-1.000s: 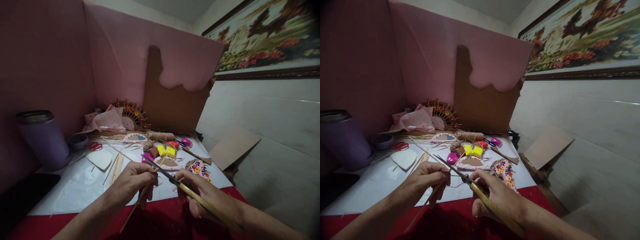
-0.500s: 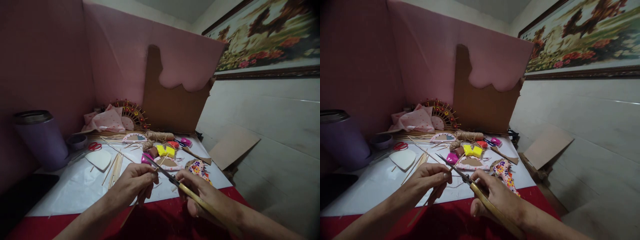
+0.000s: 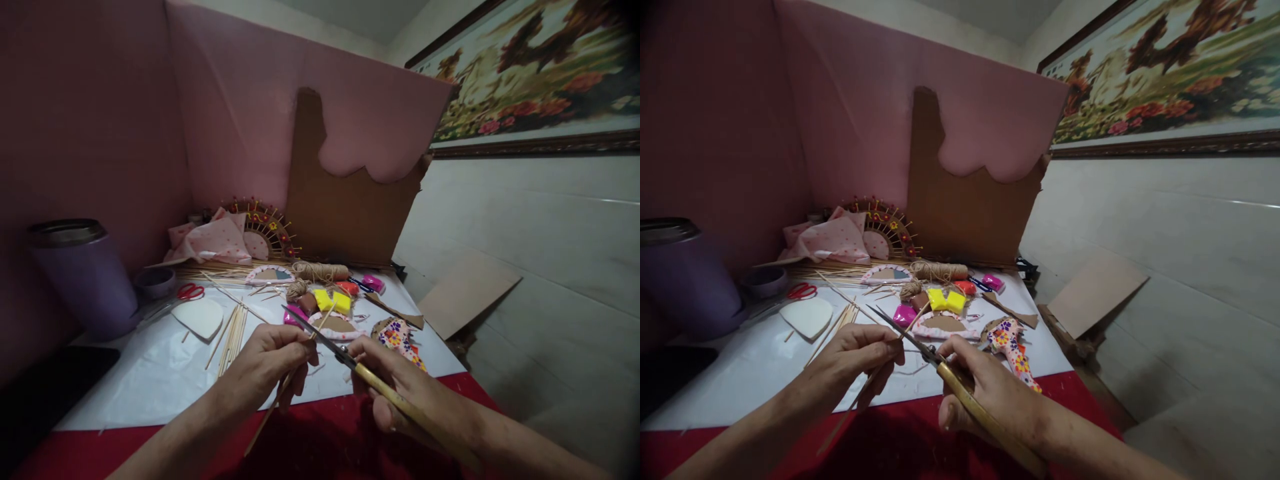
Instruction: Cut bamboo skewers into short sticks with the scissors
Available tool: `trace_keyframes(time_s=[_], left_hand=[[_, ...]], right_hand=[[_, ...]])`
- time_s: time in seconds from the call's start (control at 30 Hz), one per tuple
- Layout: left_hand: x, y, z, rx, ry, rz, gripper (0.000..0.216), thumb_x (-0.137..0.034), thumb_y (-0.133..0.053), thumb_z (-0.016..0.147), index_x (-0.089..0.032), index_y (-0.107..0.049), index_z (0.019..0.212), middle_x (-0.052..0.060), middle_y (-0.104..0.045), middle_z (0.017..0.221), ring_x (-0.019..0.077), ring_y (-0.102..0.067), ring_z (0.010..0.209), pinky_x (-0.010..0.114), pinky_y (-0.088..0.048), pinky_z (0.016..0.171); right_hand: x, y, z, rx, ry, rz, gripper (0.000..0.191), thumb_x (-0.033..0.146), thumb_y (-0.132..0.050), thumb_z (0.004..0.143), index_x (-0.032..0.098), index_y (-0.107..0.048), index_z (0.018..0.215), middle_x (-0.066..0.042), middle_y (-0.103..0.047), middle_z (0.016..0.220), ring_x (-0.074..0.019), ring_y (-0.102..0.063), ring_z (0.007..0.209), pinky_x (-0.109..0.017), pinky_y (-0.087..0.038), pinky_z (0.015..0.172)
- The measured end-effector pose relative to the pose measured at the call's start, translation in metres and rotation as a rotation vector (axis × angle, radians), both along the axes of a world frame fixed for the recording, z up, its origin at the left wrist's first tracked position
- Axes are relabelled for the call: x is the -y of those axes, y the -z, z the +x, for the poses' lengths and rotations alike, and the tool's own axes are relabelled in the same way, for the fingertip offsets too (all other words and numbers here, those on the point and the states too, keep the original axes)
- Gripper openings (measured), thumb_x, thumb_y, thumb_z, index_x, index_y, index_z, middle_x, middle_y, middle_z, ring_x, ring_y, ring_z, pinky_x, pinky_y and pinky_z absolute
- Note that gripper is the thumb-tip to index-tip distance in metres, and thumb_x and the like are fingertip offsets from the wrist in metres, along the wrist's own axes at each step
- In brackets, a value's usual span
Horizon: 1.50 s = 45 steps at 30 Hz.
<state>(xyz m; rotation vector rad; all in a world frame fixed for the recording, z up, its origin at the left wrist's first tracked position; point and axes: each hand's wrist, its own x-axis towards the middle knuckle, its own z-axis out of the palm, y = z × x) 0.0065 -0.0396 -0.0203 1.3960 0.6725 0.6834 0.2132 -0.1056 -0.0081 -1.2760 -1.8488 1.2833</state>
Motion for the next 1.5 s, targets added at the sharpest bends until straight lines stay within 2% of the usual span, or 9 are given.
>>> trace_keyframes(time_s=[0.1,0.27,0.5,0.6,0.77,0.97,1.2,1.5], left_hand=[[0.0,-0.001,-0.001,0.007,0.004,-0.004,0.021,-0.03,-0.052,0.076,-0.014,-0.06,0.065,-0.003,-0.051,0.038,0.005,-0.04,0.028,0.017,-0.026,0.035],[-0.001,-0.002,-0.002,0.018,0.0,0.001,0.021,-0.029,-0.052,0.077,-0.013,-0.06,0.065,-0.003,-0.052,0.038,0.0042,-0.04,0.028,0.016,-0.026,0.037],[-0.001,-0.001,-0.002,0.021,0.012,-0.014,0.022,-0.03,-0.051,0.077,-0.013,-0.06,0.065,-0.002,-0.053,0.039,0.0047,-0.04,0.027,0.016,-0.025,0.035],[0.0,-0.001,-0.001,0.018,0.0,-0.015,0.024,-0.032,-0.052,0.077,-0.013,-0.06,0.065,-0.003,-0.052,0.038,0.0052,-0.04,0.028,0.016,-0.027,0.035],[0.003,-0.004,0.0,0.004,-0.054,-0.009,0.022,-0.032,-0.053,0.074,-0.014,-0.059,0.063,-0.004,-0.049,0.037,0.006,-0.039,0.029,0.016,-0.027,0.033],[0.004,-0.003,0.0,-0.008,-0.053,-0.001,0.021,-0.03,-0.052,0.075,-0.014,-0.058,0.063,-0.004,-0.049,0.037,0.0055,-0.039,0.03,0.016,-0.028,0.034],[0.002,-0.002,0.001,-0.019,-0.042,-0.002,0.022,-0.031,-0.05,0.077,-0.013,-0.058,0.065,-0.004,-0.048,0.036,0.0051,-0.038,0.029,0.016,-0.028,0.035],[0.003,0.0,0.0,-0.009,-0.046,0.005,0.021,-0.028,-0.05,0.077,-0.013,-0.058,0.064,-0.004,-0.049,0.037,0.0051,-0.039,0.028,0.016,-0.026,0.034]], right_hand=[[-0.001,0.008,0.0,-0.046,0.005,0.013,0.046,0.061,-0.055,0.077,0.022,-0.039,0.093,0.006,-0.043,0.063,-0.008,-0.035,0.054,-0.02,-0.028,0.05],[-0.003,0.019,0.003,-0.138,-0.01,0.018,0.064,0.076,-0.054,0.063,0.022,-0.041,0.095,0.005,-0.044,0.071,-0.0074,-0.034,0.055,-0.021,-0.028,0.05],[0.006,-0.003,-0.007,-0.075,-0.006,0.008,0.069,0.08,-0.045,0.064,0.021,-0.041,0.099,0.003,-0.041,0.072,-0.0101,-0.031,0.059,-0.024,-0.032,0.055],[0.006,-0.001,-0.007,-0.079,-0.017,0.012,0.066,0.079,-0.046,0.065,0.022,-0.04,0.097,0.003,-0.041,0.072,-0.0103,-0.032,0.059,-0.024,-0.031,0.054],[0.001,0.011,-0.001,-0.089,0.002,0.002,0.059,0.07,-0.058,0.065,0.023,-0.04,0.095,0.005,-0.041,0.069,-0.0082,-0.031,0.055,-0.02,-0.028,0.049],[0.003,0.007,-0.003,-0.079,0.033,-0.002,0.049,0.057,-0.067,0.069,0.023,-0.041,0.095,0.006,-0.041,0.068,-0.0077,-0.032,0.055,-0.02,-0.029,0.051],[0.001,0.011,-0.001,-0.129,0.037,-0.005,0.064,0.069,-0.063,0.061,0.024,-0.041,0.1,0.005,-0.043,0.069,-0.0086,-0.031,0.056,-0.02,-0.027,0.049],[0.001,0.009,-0.001,-0.091,0.03,0.007,0.068,0.075,-0.058,0.059,0.023,-0.04,0.1,0.005,-0.044,0.073,-0.0088,-0.035,0.058,-0.02,-0.03,0.051]])
